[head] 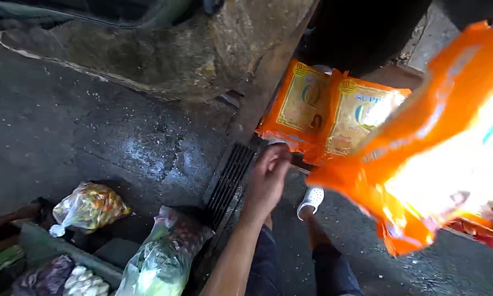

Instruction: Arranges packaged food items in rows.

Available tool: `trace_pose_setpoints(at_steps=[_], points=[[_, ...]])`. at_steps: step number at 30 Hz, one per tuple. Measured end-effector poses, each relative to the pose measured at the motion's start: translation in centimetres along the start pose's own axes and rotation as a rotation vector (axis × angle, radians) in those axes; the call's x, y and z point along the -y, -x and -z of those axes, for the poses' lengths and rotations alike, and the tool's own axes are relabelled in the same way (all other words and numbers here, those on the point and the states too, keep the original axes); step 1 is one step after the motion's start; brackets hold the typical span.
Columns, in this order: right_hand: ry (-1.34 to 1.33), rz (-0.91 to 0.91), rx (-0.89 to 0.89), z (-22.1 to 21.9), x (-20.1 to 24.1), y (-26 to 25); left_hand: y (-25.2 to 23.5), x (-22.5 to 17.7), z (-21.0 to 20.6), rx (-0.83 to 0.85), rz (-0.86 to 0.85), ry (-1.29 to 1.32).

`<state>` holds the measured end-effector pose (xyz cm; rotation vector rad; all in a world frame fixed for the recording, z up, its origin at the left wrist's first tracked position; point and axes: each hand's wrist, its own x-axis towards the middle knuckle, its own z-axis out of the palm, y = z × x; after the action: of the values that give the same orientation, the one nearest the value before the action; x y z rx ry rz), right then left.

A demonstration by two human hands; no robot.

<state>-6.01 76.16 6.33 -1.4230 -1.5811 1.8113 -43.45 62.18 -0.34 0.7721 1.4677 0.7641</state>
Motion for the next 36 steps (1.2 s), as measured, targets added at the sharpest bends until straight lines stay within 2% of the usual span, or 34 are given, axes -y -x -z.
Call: trace_pose_setpoints(at_steps=[2, 4, 5, 7, 9, 10, 12, 14, 16, 17, 21, 23, 27, 30, 31, 34, 36], points=[[-0.020, 0.056, 0.034, 2.1, -2.1, -5.5, -2.9, 3.5, 0.3, -0.210, 0.083, -0.095], [-0.021, -0.002, 0.119, 1.1, -0.7, -10.1, -5.9, 4.8, 0.0, -0.273, 0.024, -0.174], [0.033, -0.077, 0.125, -0.6, 1.1, -12.0, -7.4, 4.7, -0.1, -0.249, -0.039, -0.247], [0.126, -0.261, 0.063, -4.5, 4.3, -14.5, -9.3, 3.8, 0.2, -0.065, -0.103, -0.447], [0.130, -0.346, 0.056, -7.1, 5.6, -16.5, -10.5, 3.7, 0.6, 0.082, -0.061, -0.572], [0.098, -0.335, 0.085, -7.6, 5.5, -17.5, -10.9, 3.6, 0.7, 0.105, -0.037, -0.595], [0.000, -0.251, 0.163, -7.9, 3.9, -19.0, -11.3, 3.7, 1.0, 0.109, -0.041, -0.586], [-0.082, -0.205, 0.204, -8.1, 1.7, -19.9, -11.4, 4.4, 1.3, 0.142, -0.031, -0.429], [-0.120, -0.239, 0.224, -8.3, 0.2, -20.3, -11.5, 5.7, 1.7, 0.156, -0.017, -0.273], [-0.126, -0.262, 0.237, -8.6, 0.0, -20.4, -11.4, 6.0, 1.9, 0.141, -0.005, -0.274], [-0.083, -0.348, 0.327, -9.4, 0.9, -20.4, -9.9, 4.7, 2.9, 0.116, 0.117, -0.612], [-0.073, -0.343, 0.335, -9.7, 1.1, -20.2, -9.3, 4.7, 3.6, 0.122, 0.135, -0.658], [0.102, -0.378, 0.344, -10.7, 1.6, -20.4, -9.1, 7.5, 6.1, 0.109, 0.075, -0.430], [0.287, -0.417, 0.359, -11.2, 1.9, -21.2, -10.1, 7.3, 7.9, 0.124, 0.219, -0.387], [0.340, -0.416, 0.357, -11.3, 1.7, -21.5, -10.8, 8.2, 8.9, 0.142, 0.215, -0.295], [0.432, -0.378, 0.324, -10.8, 1.1, -21.7, -12.0, 8.3, 9.7, 0.160, 0.170, 0.361], [0.444, -0.356, 0.306, -10.3, 1.0, -21.2, -12.0, 6.4, 8.7, 0.081, 0.201, 0.566]])
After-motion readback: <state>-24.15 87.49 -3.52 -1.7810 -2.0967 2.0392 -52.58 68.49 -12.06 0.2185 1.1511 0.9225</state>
